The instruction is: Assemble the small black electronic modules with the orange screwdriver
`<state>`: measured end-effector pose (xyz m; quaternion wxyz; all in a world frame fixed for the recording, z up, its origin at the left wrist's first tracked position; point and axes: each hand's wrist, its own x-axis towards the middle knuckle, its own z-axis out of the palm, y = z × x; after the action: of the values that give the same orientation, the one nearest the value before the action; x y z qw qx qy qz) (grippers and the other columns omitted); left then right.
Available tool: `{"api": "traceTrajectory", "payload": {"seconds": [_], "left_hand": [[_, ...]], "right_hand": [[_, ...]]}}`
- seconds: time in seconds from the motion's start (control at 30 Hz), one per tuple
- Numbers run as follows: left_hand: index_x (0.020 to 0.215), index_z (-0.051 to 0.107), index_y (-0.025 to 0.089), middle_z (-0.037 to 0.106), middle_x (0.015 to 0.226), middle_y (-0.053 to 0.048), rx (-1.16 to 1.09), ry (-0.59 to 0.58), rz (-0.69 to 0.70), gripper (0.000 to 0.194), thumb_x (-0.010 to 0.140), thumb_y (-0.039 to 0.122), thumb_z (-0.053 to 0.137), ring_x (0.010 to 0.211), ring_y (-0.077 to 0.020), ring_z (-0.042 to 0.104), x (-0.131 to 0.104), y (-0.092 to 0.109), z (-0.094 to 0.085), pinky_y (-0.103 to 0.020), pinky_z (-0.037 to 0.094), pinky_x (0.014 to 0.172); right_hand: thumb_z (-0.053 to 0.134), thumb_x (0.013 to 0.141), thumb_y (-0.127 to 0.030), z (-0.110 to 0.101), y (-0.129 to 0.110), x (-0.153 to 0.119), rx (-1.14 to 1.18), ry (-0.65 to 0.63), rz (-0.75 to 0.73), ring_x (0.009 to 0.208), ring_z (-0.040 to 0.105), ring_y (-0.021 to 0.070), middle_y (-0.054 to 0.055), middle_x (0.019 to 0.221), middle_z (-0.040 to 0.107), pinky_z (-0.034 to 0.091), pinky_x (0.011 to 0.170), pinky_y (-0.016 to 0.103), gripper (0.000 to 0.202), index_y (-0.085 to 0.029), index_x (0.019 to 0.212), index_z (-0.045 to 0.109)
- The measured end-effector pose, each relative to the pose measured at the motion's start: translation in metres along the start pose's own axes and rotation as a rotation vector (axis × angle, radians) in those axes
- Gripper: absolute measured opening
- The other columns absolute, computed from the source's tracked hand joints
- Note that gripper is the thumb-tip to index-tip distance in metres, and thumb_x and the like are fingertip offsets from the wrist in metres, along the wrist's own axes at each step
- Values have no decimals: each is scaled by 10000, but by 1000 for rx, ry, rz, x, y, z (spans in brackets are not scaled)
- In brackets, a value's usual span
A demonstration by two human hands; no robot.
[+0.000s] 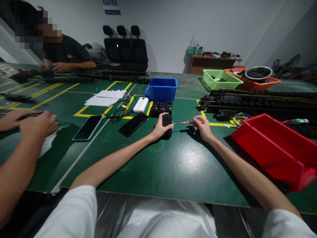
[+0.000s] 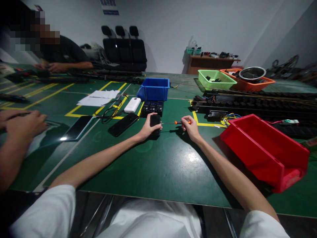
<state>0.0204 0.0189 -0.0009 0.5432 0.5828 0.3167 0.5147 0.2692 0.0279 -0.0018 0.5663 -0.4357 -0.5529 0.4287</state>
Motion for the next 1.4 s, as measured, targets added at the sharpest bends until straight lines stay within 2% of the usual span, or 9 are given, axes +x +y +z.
{"api": "traceTrajectory", "payload": {"seconds": [1.4], "left_hand": [[1262,354,253,573,972,-22,17,-2,-9,660,727,307,737,730,-115,628,0,2,0,-325,532,730]], "right_hand": [[676,756,-413,2,-1,1,-38,54,32,390,430,77,-54,477,520,310,385,191,241,-199,773,567]]}}
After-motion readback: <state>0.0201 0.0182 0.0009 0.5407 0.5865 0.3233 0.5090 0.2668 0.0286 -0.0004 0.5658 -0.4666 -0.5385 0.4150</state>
